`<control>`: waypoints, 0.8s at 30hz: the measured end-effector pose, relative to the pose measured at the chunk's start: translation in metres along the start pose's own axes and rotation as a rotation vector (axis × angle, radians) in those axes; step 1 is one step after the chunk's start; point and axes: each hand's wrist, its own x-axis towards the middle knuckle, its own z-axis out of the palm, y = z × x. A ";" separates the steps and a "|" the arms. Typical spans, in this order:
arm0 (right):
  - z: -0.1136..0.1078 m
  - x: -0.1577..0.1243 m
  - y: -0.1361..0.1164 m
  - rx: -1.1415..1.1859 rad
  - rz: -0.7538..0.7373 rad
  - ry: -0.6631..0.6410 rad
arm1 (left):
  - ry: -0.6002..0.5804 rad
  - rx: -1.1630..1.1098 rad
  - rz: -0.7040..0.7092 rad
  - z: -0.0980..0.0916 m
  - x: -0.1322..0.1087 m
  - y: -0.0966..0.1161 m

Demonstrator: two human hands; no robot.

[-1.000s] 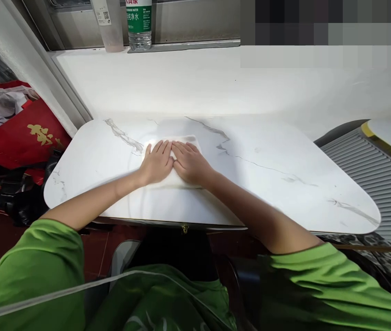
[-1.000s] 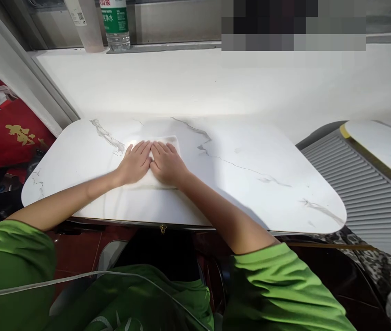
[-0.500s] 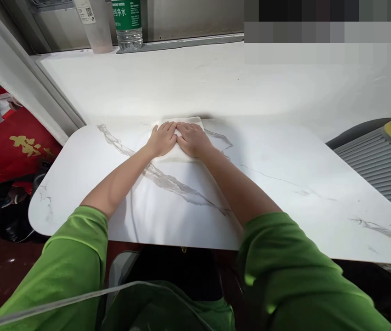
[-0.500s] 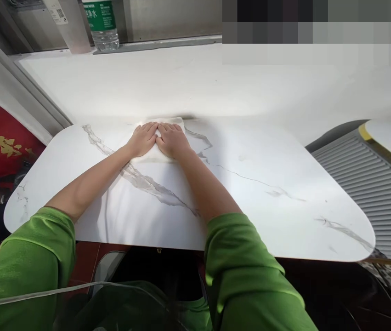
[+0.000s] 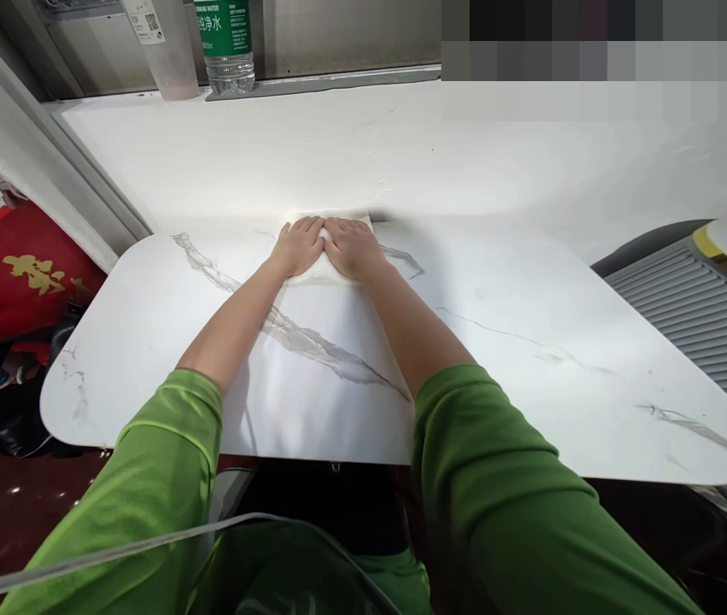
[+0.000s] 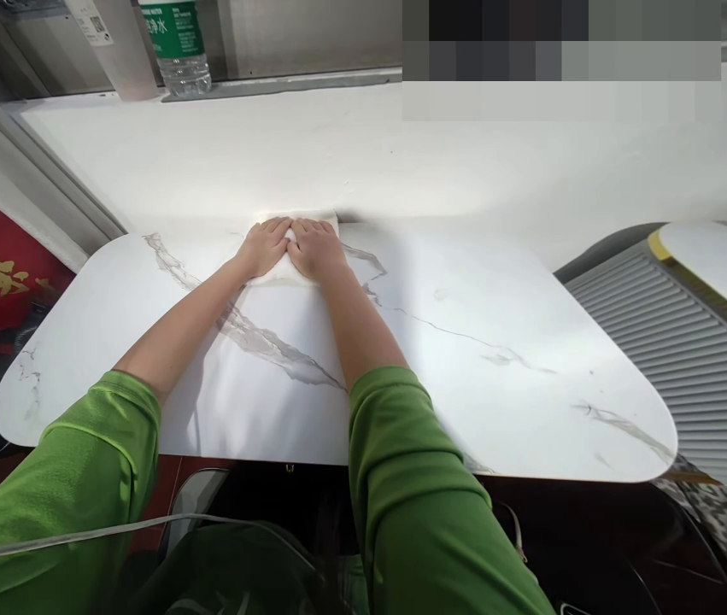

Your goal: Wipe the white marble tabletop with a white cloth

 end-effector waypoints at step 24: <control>-0.047 -0.157 -0.066 -0.073 -0.047 -0.103 | -0.025 -0.024 0.029 -0.015 -0.157 0.081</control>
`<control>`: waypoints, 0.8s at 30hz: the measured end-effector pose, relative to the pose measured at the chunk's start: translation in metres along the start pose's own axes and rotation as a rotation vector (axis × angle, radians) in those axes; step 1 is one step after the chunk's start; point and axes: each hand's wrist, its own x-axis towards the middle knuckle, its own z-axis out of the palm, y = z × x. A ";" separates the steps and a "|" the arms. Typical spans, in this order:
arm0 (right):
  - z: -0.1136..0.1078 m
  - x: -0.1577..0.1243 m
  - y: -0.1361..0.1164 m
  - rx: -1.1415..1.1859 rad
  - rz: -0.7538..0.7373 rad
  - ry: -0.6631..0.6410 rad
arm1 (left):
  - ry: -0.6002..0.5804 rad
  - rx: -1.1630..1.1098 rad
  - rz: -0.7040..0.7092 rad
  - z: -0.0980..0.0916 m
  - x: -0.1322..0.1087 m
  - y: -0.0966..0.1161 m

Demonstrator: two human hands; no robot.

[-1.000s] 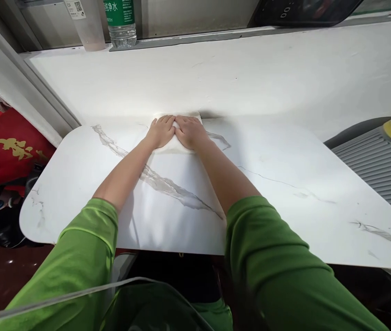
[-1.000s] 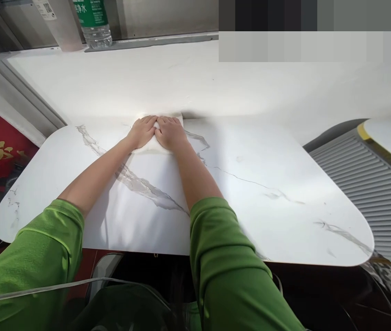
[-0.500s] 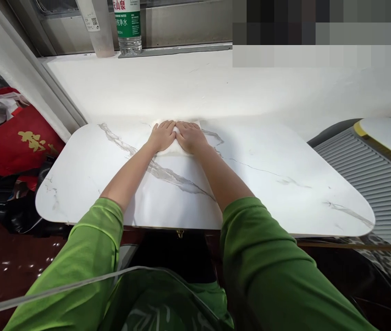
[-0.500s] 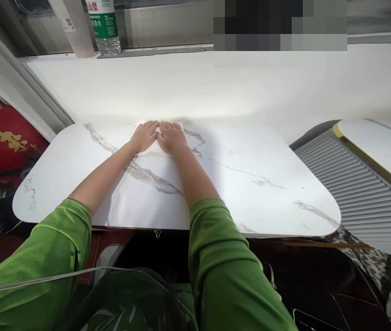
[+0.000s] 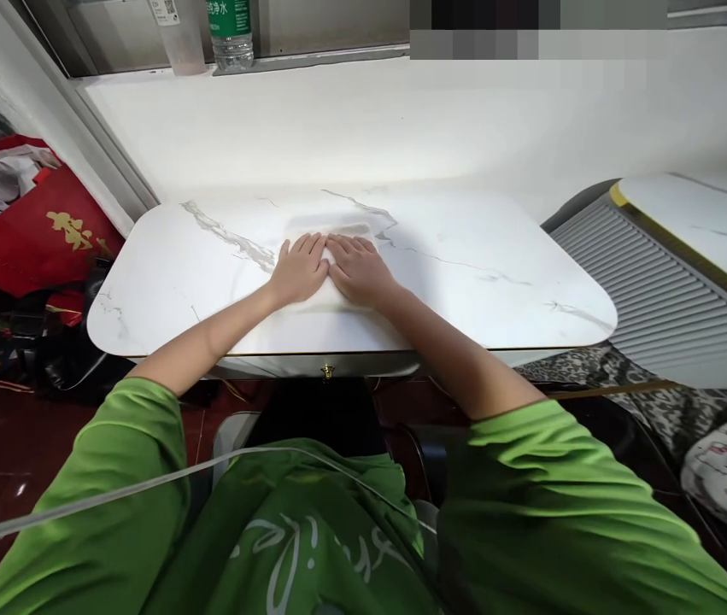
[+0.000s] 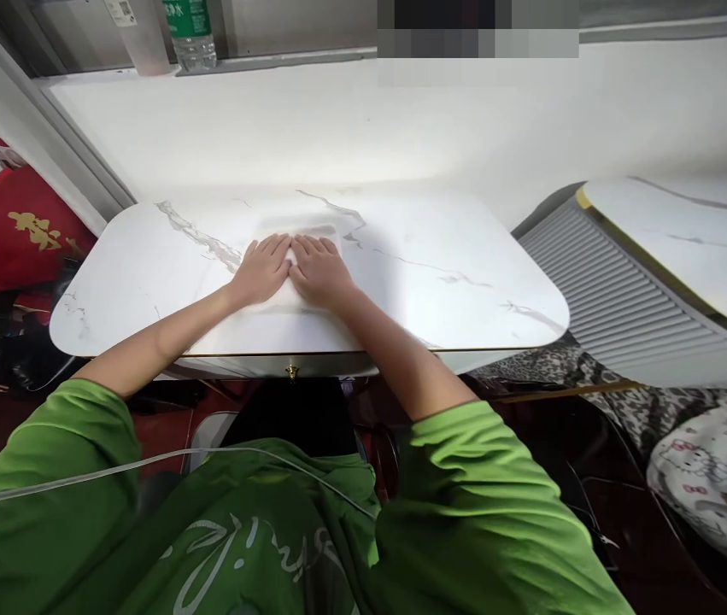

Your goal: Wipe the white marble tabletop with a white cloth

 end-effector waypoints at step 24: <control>-0.008 -0.054 0.015 -0.022 -0.046 0.024 | -0.093 -0.011 -0.051 0.004 -0.021 0.053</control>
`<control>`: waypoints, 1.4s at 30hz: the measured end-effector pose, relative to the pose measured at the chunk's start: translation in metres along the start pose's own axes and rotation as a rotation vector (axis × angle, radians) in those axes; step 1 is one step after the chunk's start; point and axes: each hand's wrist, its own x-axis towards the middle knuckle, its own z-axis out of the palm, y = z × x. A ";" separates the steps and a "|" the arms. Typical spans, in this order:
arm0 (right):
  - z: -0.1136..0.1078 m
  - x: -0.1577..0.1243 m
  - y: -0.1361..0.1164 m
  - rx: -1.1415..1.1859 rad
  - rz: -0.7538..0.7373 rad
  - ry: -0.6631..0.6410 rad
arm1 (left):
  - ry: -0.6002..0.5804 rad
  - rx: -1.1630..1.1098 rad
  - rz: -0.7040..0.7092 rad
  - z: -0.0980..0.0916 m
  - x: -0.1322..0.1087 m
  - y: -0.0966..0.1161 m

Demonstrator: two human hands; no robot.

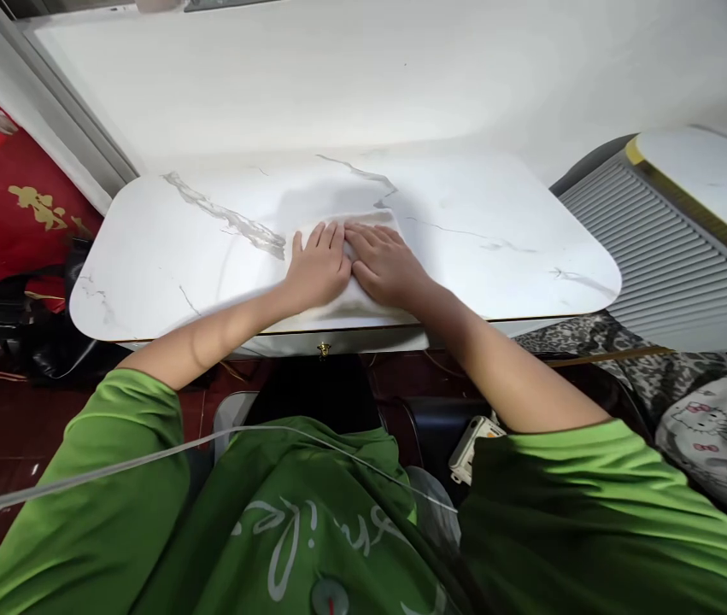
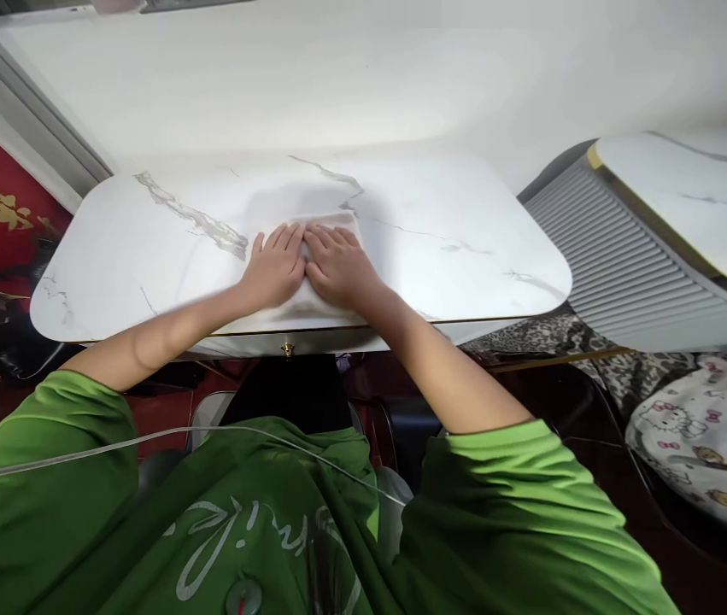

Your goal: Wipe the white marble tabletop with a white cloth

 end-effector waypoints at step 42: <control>0.018 0.165 0.142 0.028 0.167 -0.020 | 0.078 -0.135 -0.027 0.013 0.234 -0.046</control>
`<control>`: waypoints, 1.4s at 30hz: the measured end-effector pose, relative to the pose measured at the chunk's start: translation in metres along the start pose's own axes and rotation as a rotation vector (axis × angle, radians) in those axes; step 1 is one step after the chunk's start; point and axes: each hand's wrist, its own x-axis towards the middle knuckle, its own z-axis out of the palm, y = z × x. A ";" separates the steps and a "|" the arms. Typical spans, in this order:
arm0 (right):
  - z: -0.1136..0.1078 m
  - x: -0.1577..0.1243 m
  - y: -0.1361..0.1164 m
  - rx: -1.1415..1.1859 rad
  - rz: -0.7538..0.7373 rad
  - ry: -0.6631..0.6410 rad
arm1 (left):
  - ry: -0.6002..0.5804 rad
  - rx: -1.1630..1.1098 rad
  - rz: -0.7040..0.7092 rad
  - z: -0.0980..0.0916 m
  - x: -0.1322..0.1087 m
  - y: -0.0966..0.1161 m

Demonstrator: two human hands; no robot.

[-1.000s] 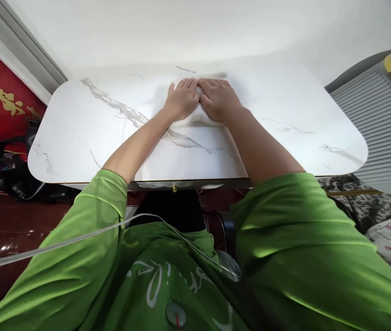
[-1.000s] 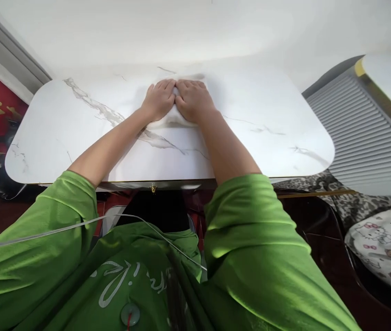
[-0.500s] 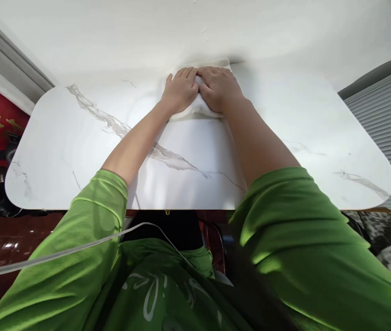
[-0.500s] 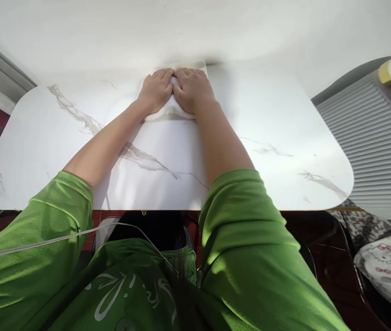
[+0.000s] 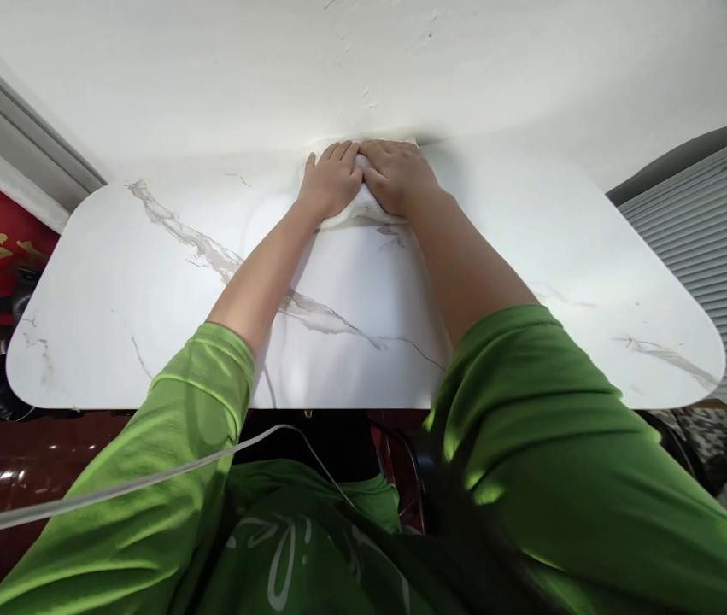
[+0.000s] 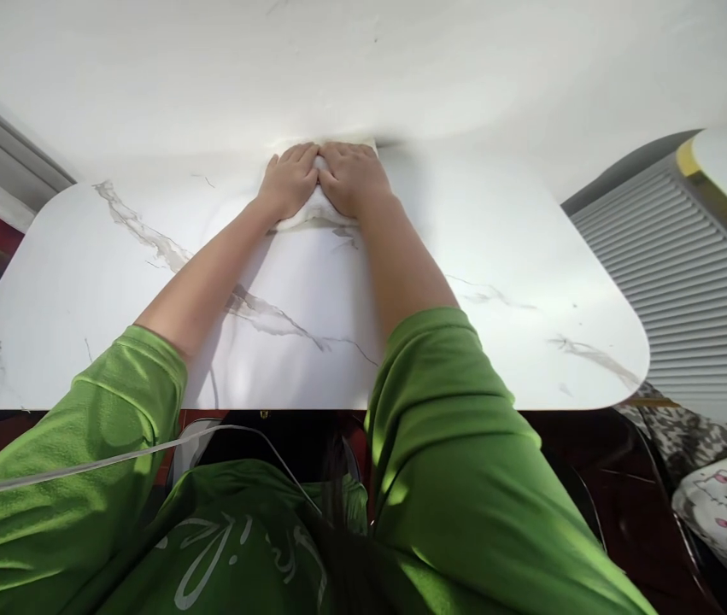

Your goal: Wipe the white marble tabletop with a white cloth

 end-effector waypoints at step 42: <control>-0.045 -0.232 0.047 -0.028 -0.062 0.089 | -0.129 0.087 0.223 0.032 -0.152 0.171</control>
